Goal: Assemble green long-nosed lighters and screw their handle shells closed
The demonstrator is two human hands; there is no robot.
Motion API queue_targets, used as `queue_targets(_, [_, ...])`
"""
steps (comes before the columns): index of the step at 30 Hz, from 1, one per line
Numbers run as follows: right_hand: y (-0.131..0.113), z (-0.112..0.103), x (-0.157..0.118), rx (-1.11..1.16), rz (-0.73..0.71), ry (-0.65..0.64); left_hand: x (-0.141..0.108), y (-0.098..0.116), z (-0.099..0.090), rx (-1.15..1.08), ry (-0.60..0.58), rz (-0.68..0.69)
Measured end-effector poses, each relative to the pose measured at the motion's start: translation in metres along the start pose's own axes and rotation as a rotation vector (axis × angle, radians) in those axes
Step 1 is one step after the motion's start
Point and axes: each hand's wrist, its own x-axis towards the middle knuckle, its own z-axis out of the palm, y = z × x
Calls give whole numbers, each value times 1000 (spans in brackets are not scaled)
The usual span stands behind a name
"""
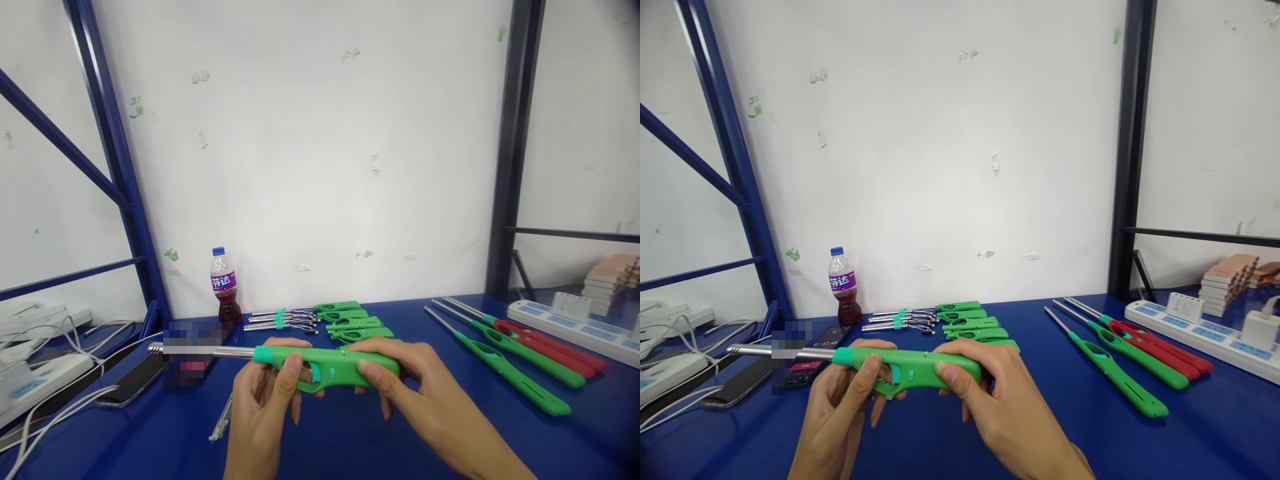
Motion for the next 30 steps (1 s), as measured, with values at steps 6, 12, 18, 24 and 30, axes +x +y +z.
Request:
queue_targets(6, [0, -1, 1, 16, -9, 27, 2, 4, 2, 13, -51, -75])
queue_targets(12, [-1, -1, -2, -59, -50, 11, 2, 8, 5, 51, -94, -148])
queue_targets(18, [-5, -2, -4, -262, -70, -46, 4, 5, 4, 74, -105, -173])
queue_targets(24, [-4, -3, -3, -391, -17, -218, 0, -3, 9, 107, -150, -159])
queue_targets(30, [-5, 0, -5, -384, -69, -212, -8, 3, 12, 139, -189, -125])
